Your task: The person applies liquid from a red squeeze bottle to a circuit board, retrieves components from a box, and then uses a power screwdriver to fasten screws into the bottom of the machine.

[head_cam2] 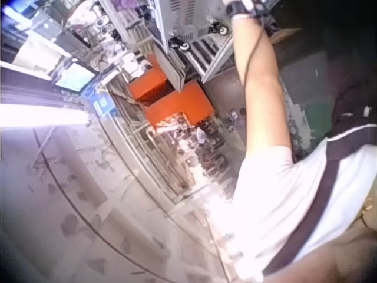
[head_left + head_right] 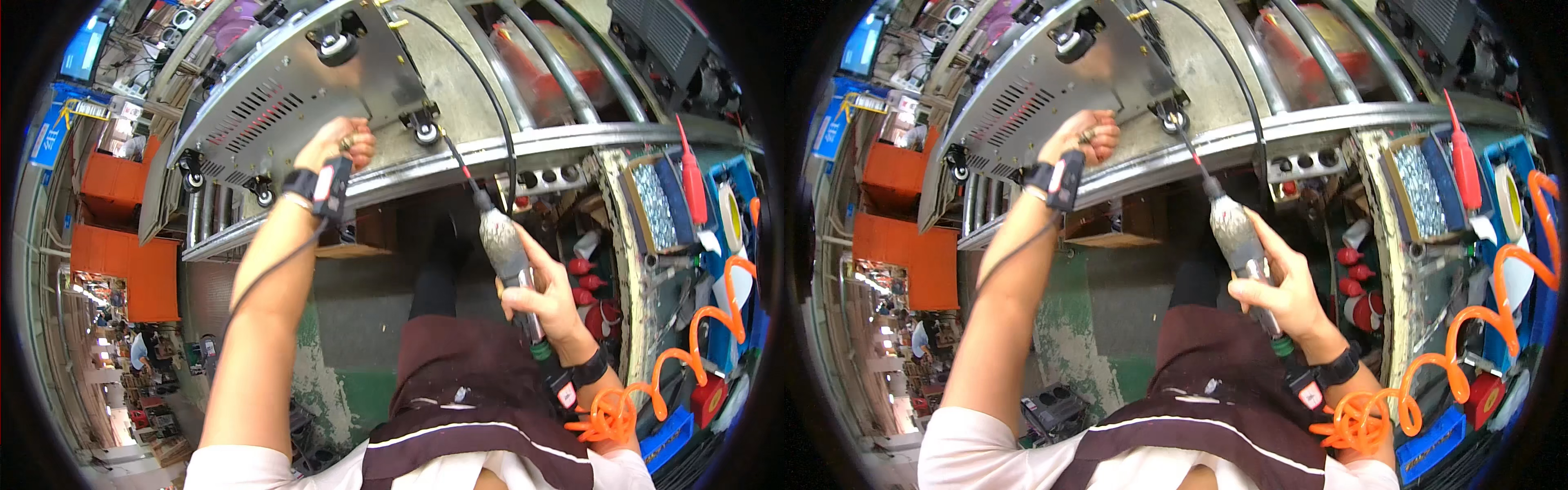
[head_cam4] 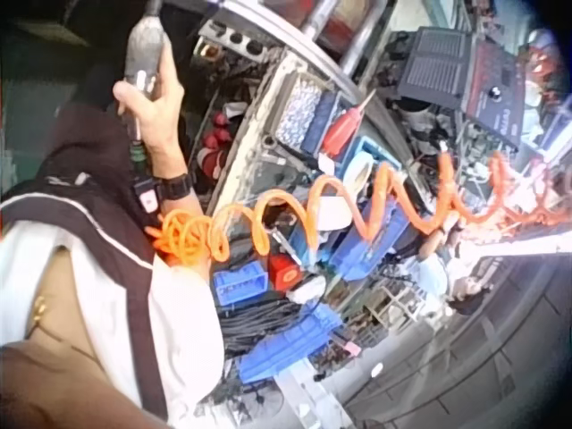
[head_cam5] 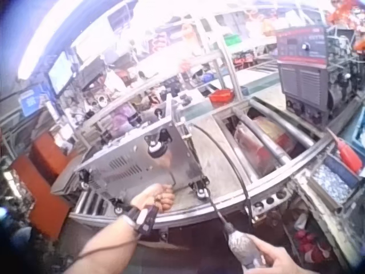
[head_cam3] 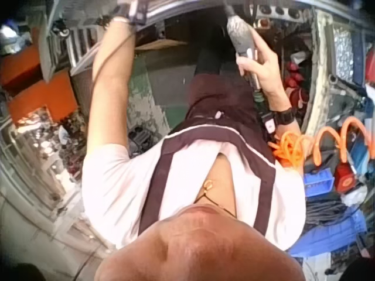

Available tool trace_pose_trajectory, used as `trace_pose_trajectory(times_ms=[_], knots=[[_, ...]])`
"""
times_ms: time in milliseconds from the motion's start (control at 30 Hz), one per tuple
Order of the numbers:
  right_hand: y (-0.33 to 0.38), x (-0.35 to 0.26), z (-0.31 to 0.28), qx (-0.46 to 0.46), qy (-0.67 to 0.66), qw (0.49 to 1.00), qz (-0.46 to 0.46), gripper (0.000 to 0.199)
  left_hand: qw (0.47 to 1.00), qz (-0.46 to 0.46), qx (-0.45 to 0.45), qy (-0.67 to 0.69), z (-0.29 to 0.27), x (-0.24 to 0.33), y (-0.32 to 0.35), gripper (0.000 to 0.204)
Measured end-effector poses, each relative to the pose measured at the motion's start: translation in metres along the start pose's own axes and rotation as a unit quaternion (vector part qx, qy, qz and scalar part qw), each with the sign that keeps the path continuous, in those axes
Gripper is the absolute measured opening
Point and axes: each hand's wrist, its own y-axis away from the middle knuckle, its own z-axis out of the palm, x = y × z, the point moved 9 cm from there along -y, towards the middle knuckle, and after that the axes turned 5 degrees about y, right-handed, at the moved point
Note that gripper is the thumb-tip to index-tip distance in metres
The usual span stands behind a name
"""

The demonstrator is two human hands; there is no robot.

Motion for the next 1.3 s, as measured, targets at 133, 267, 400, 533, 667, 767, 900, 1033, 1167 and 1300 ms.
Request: trace_pose_trajectory(times_ms=[133, 267, 400, 533, 667, 767, 900, 1033, 1167, 1300], knots=[[-0.008, 0.007, -0.001, -0.003, 0.013, 1.0, 0.014, 0.082, 0.995, 0.096, 0.006, -0.013, -0.014, -0.017, -0.017, 0.027], [-0.021, 0.017, 0.008, -0.021, 0.022, 0.999, 0.027, 0.084, 0.735, 0.412, 0.244, -0.481, -0.051, -0.003, -0.015, 0.045], [-0.03, 0.029, 0.002, -0.018, 0.036, 0.999, 0.036, 0.083, 0.518, 0.43, 0.366, -0.643, -0.02, -0.016, 0.006, 0.042], [-0.034, 0.034, 0.001, 0.001, 0.038, 0.998, 0.053, 0.084, 0.496, 0.457, 0.375, -0.636, -0.014, -0.015, 0.005, 0.039], [-0.032, 0.045, 0.002, -0.004, 0.043, 0.996, 0.08, 0.084, 0.464, 0.457, 0.363, -0.667, -0.022, -0.012, 0.001, 0.037], [-0.033, 0.049, 0.006, -0.018, 0.045, 0.996, 0.079, 0.084, 0.478, 0.456, 0.358, -0.66, -0.028, -0.012, -0.002, 0.039], [-0.039, 0.052, 0.01, -0.022, 0.041, 0.994, 0.097, 0.084, 0.624, 0.502, 0.299, -0.519, -0.024, -0.009, -0.011, 0.041], [-0.046, 0.042, 0.016, -0.014, 0.039, 0.996, 0.073, 0.084, 0.9, 0.37, 0.091, -0.214, -0.037, -0.02, -0.035, 0.046], [-0.051, 0.035, 0.013, 0.002, 0.045, 0.997, 0.056, 0.086, 0.972, 0.208, 0.023, -0.102, -0.018, -0.023, -0.015, 0.041], [-0.061, 0.03, 0.019, -0.004, 0.041, 0.997, 0.063, 0.078, 0.995, 0.092, 0.004, -0.04, -0.009, -0.012, -0.015, 0.032]])
